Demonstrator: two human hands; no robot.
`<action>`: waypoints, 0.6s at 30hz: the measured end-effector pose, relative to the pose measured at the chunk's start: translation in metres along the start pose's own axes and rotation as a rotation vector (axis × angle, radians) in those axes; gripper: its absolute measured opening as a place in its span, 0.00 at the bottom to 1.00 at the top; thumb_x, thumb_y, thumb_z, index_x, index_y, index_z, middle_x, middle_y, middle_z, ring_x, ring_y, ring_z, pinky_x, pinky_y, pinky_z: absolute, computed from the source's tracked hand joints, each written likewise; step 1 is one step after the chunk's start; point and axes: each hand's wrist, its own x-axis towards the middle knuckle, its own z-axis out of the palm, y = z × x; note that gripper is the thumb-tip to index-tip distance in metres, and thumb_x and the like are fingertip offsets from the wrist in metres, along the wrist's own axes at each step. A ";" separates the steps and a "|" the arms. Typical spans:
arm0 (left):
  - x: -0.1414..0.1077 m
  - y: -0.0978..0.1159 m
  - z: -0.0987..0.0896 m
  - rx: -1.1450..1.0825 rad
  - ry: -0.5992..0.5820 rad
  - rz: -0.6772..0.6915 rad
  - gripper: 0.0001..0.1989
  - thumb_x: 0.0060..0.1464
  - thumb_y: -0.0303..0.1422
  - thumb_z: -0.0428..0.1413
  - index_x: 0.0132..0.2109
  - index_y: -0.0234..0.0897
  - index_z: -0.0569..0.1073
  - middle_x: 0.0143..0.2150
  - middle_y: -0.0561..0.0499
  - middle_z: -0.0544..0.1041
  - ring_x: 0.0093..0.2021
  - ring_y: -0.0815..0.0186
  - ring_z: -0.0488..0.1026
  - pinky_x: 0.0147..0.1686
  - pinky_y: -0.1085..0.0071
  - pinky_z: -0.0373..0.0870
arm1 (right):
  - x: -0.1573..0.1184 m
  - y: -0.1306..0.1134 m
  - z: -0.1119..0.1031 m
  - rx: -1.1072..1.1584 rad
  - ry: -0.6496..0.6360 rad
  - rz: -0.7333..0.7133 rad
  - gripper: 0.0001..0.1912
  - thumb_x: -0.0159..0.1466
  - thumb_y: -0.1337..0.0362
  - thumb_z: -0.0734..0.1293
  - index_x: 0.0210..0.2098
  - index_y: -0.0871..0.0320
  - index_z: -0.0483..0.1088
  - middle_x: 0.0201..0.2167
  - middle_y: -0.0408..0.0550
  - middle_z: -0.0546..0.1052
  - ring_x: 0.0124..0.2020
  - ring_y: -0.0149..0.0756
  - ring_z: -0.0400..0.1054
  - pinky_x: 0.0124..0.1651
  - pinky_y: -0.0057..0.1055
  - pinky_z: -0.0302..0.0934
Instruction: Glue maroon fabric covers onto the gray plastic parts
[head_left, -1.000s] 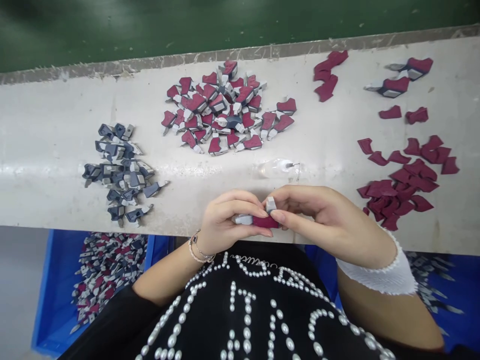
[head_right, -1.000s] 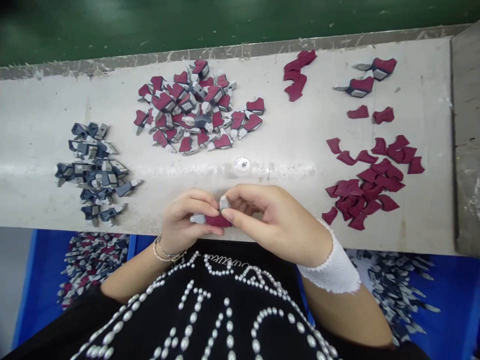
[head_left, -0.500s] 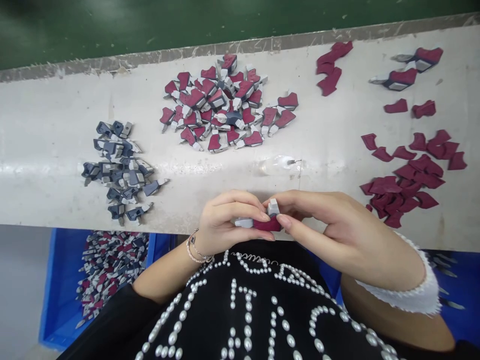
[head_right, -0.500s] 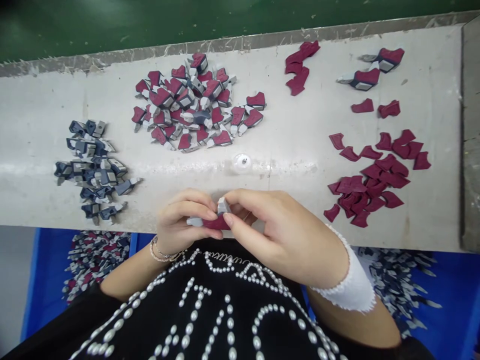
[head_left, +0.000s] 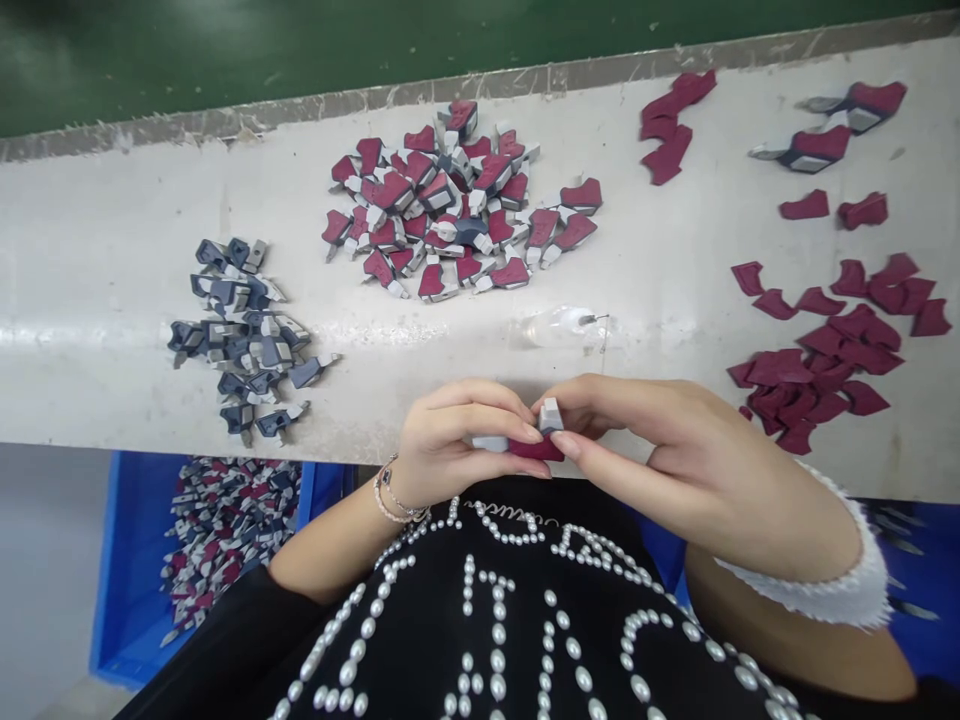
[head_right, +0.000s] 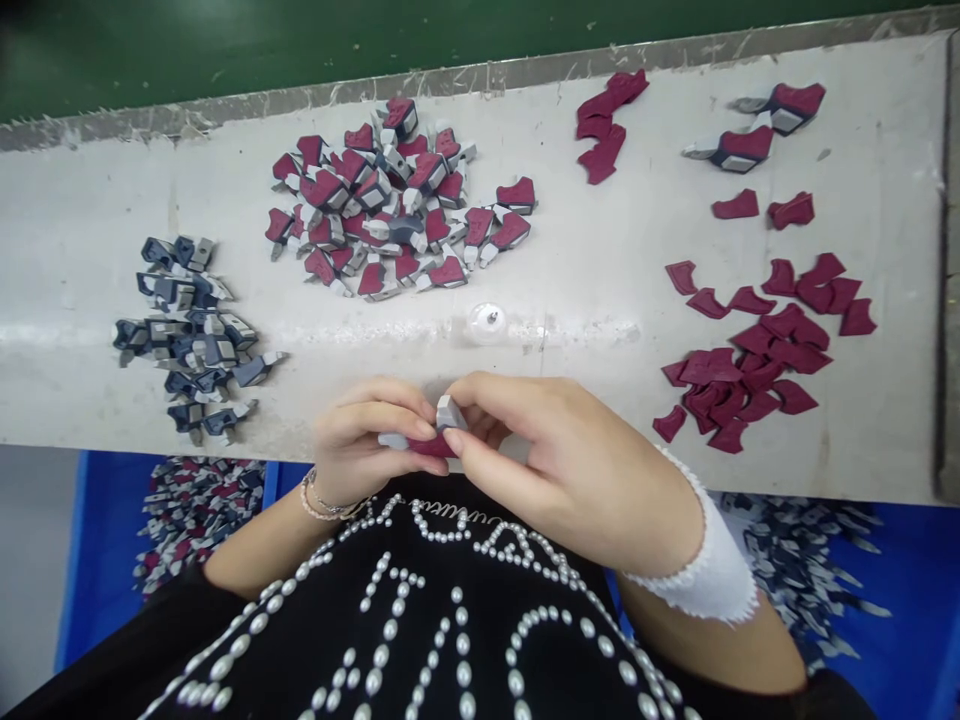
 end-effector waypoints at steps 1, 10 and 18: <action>-0.001 0.000 0.000 0.000 0.003 0.000 0.16 0.44 0.29 0.72 0.42 0.38 0.79 0.37 0.52 0.81 0.36 0.70 0.82 0.39 0.76 0.82 | 0.000 -0.001 0.000 0.000 0.005 -0.006 0.07 0.69 0.63 0.63 0.37 0.51 0.74 0.31 0.42 0.78 0.30 0.36 0.72 0.33 0.33 0.65; 0.001 0.001 -0.002 -0.003 -0.001 0.018 0.14 0.46 0.32 0.71 0.40 0.37 0.79 0.36 0.53 0.80 0.35 0.71 0.82 0.38 0.78 0.83 | -0.008 -0.001 -0.001 0.010 0.007 -0.006 0.06 0.69 0.61 0.64 0.39 0.51 0.74 0.36 0.43 0.80 0.34 0.37 0.75 0.36 0.33 0.69; 0.003 0.003 -0.003 -0.023 -0.012 0.030 0.14 0.46 0.32 0.71 0.40 0.37 0.79 0.36 0.52 0.80 0.34 0.71 0.81 0.37 0.79 0.82 | -0.005 -0.004 0.000 0.015 0.015 -0.013 0.06 0.69 0.61 0.64 0.40 0.51 0.73 0.38 0.43 0.81 0.35 0.37 0.76 0.35 0.31 0.69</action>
